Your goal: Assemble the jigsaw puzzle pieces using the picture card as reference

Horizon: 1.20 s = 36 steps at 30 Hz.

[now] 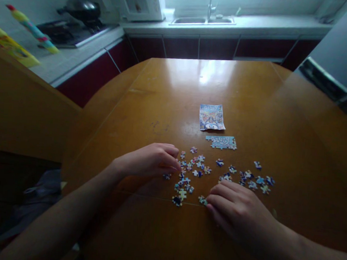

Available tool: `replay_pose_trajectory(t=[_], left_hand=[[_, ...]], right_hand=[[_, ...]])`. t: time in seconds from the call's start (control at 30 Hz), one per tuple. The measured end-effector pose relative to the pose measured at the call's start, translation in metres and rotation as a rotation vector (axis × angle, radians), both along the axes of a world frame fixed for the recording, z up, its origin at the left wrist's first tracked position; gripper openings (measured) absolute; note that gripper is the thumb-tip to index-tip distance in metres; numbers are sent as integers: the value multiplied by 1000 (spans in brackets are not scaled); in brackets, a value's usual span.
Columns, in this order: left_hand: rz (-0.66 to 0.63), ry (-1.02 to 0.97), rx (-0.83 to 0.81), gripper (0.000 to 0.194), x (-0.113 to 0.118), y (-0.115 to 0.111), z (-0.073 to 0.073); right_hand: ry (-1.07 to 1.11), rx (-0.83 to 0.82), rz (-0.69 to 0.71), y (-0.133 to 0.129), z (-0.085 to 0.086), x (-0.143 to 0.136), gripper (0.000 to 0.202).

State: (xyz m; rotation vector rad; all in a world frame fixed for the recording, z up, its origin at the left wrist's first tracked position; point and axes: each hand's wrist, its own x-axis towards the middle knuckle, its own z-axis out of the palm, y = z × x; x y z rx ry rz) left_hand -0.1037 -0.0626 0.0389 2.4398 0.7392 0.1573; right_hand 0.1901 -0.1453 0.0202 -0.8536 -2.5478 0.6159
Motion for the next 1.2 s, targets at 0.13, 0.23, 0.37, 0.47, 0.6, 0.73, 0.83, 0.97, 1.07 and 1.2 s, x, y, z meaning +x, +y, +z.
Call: replay_pose_trajectory(t=[0.13, 0.23, 0.37, 0.47, 0.6, 0.73, 0.83, 0.97, 1.07, 1.2], left_hand=[[24, -5, 33, 18, -2, 2, -2], [51, -5, 66, 18, -2, 2, -3], [41, 13, 89, 14, 4, 0, -2], [29, 24, 99, 10, 8, -1, -3], [-6, -2, 122, 8, 8, -1, -9], [-4, -6, 106, 7, 8, -1, -12], [14, -4, 97, 6, 9, -1, -10], [18, -2, 71, 6, 10, -1, -8], [9, 2, 42, 7, 9, 0, -9], [-21, -13, 58, 10, 7, 0, -10]], right_hand=[[-29, -8, -10, 0, 0, 1, 25], [-47, -19, -12, 0, 1, 1, 27], [-35, -16, -14, -1, 0, 1, 25], [-24, -12, -16, -2, -1, 0, 24], [-48, -9, -25, -2, -2, -1, 24], [-55, 10, -27, -1, -3, -1, 23], [-46, 16, -28, -2, -2, -1, 22], [-34, 13, -15, -3, -2, -1, 20], [-38, 17, -6, -3, -1, -2, 19], [-44, 22, -19, -4, 2, -2, 20]])
